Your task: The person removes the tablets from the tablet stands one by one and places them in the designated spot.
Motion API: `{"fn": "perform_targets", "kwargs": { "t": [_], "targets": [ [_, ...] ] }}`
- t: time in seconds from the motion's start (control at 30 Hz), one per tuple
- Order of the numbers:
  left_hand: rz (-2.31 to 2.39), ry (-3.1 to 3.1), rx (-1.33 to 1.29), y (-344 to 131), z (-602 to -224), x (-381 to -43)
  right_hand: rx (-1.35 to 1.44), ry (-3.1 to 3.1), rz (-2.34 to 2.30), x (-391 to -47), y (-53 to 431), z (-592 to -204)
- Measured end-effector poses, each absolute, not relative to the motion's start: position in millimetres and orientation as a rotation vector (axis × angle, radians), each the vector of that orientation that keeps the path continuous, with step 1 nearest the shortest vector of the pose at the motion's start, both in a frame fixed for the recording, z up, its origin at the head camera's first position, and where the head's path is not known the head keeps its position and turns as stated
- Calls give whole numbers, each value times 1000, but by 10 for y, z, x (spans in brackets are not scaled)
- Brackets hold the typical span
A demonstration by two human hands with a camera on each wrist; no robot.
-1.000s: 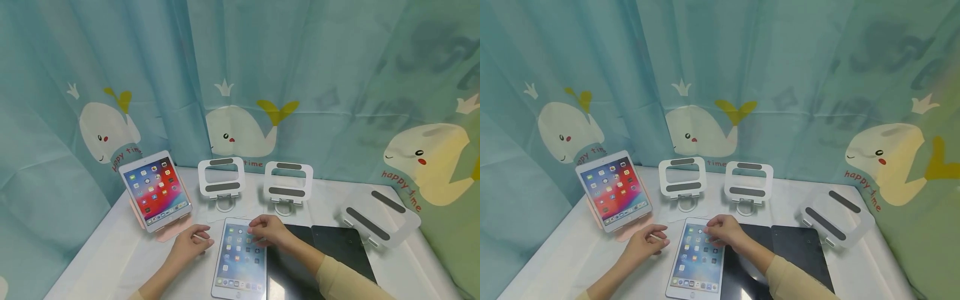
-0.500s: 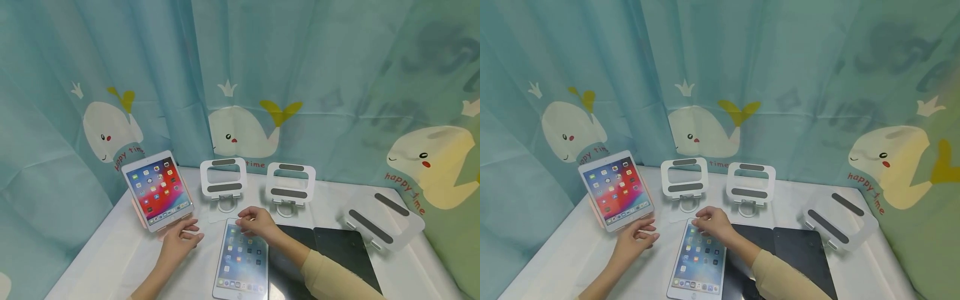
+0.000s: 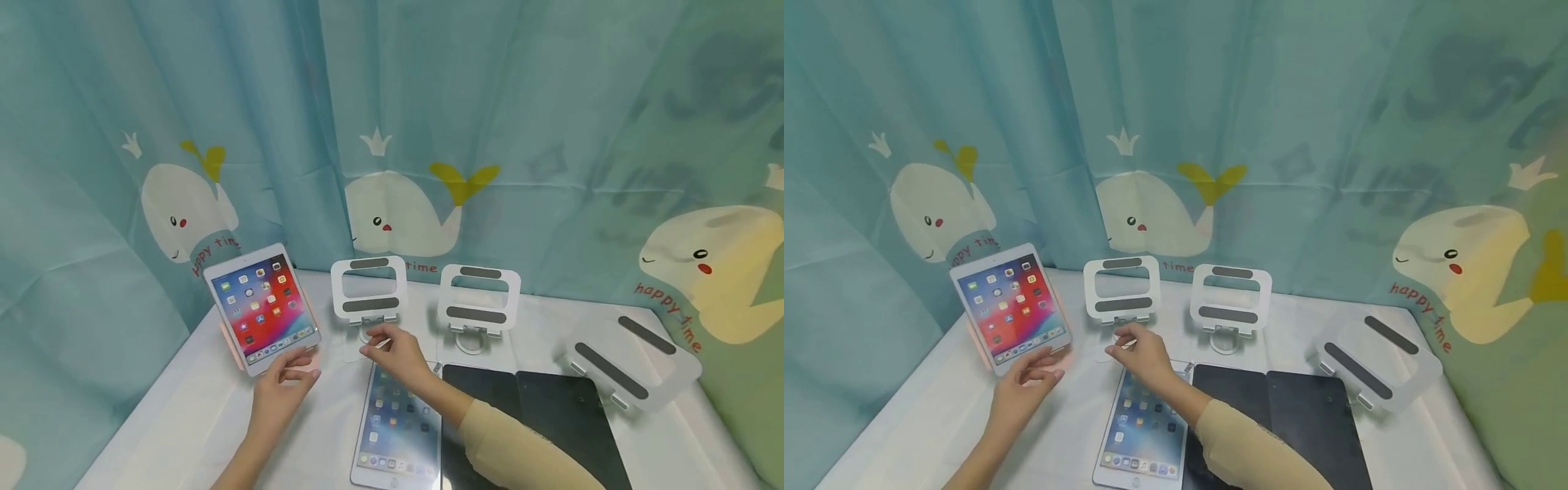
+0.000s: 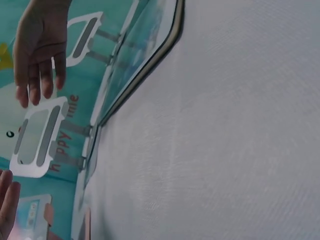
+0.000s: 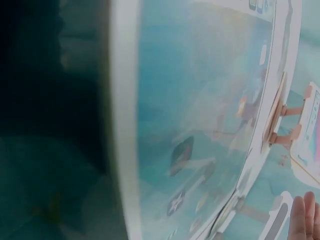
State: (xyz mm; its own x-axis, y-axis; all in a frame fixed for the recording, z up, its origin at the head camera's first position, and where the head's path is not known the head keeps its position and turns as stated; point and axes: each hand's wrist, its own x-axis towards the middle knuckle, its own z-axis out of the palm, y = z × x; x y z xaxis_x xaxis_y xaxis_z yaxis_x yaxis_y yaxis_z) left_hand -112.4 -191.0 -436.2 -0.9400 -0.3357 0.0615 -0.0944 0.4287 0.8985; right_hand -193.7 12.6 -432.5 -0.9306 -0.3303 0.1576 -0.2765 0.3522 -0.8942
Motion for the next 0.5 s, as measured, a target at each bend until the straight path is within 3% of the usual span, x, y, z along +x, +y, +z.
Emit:
{"fn": "perform_targets", "kwargs": {
  "t": [0.5],
  "targets": [
    [-1398, -2230, 437, -2221, -4275, -1152, -531, 2488, -1939, -2176, -292, -4339]
  ]
}}
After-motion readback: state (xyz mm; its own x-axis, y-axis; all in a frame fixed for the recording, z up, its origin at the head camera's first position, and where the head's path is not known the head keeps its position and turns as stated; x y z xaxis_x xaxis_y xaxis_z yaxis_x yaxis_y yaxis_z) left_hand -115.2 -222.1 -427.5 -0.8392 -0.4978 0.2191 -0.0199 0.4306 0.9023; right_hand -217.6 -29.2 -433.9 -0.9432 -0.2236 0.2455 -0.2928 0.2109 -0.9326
